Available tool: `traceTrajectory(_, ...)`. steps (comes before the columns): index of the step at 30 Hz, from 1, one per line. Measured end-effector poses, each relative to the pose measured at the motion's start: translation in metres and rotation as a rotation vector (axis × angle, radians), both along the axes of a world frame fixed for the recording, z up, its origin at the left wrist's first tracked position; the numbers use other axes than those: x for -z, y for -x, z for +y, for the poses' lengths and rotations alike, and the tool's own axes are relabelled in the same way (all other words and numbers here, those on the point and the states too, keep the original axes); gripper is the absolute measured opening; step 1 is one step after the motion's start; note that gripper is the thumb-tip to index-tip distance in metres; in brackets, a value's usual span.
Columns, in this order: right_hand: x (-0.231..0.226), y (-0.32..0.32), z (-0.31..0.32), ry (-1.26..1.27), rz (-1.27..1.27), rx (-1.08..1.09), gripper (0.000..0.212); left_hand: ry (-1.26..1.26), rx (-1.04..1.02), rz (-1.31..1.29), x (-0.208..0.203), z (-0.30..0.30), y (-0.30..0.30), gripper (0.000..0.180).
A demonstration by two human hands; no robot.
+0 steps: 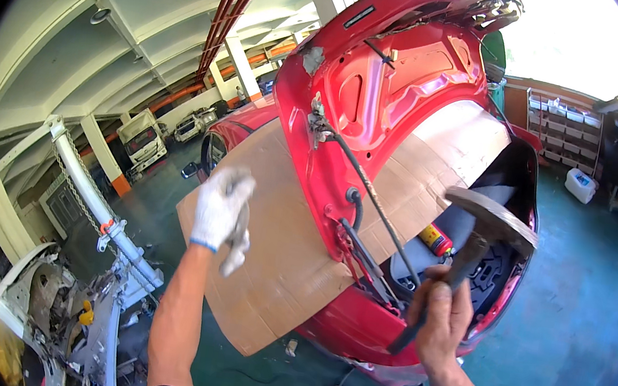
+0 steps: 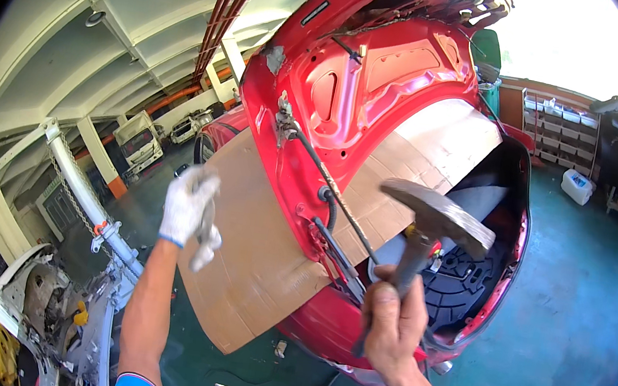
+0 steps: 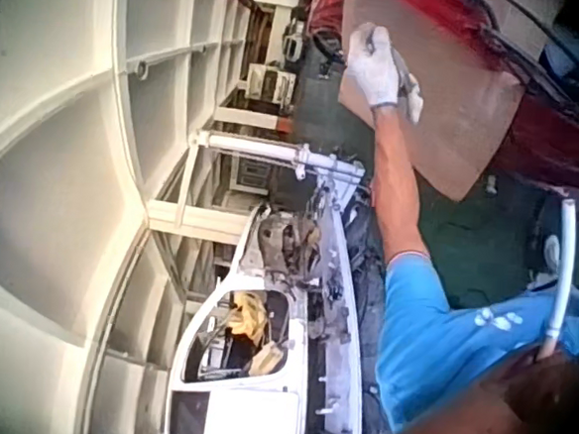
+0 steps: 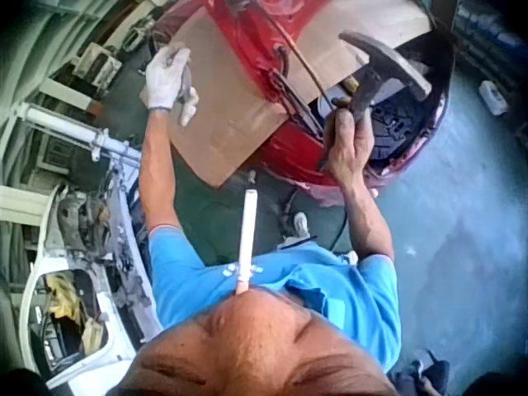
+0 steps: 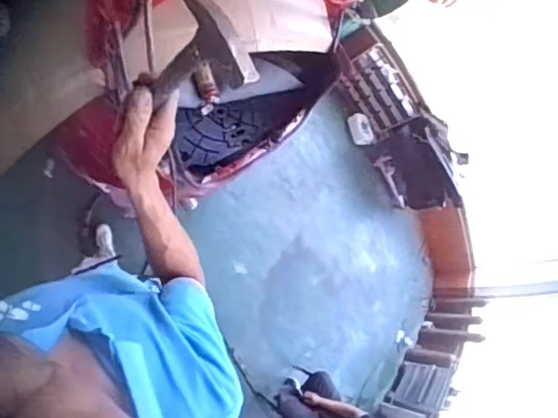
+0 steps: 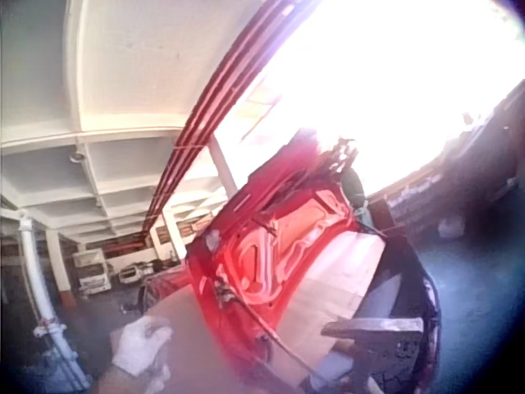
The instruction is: The person uses a hammer to chip away material from the underside of a red car hood, then switches to a welding torch to weld the same area. The person wears gloves and works in a garage with other vehicles visible in the background.
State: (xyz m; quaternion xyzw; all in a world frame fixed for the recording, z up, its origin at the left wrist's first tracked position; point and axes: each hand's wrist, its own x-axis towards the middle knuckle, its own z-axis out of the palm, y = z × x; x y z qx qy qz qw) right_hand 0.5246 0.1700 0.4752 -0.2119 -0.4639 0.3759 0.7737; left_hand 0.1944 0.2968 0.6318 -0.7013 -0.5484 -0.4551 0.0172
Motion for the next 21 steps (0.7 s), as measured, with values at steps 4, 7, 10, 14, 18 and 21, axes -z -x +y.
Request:
traceTrajectory(4,-0.031,0.076,0.042,0.080,0.030,-0.186,0.025,-0.192,0.054,0.122,-0.062,0.066,-0.003,0.043)
traceTrajectory(7,-0.064,0.124,0.086,0.088,0.059,-0.189,0.024,-0.172,0.186,0.093,-0.104,0.108,-0.008,0.039)
traceTrajectory(10,-0.081,0.157,0.127,0.047,0.049,-0.157,0.023,-0.107,0.329,0.067,-0.137,0.126,-0.016,0.034)
traceTrajectory(14,-0.092,0.185,0.163,-0.027,0.082,-0.160,0.024,0.036,0.470,0.153,-0.167,0.127,-0.026,0.032)
traceTrajectory(18,-0.092,0.197,0.189,-0.045,0.128,-0.215,0.025,0.036,0.360,0.302,-0.162,0.114,-0.039,0.037)
traceTrajectory(21,-0.090,0.198,0.193,-0.050,0.181,-0.249,0.025,-0.151,0.020,0.456,-0.147,0.129,-0.052,0.046)
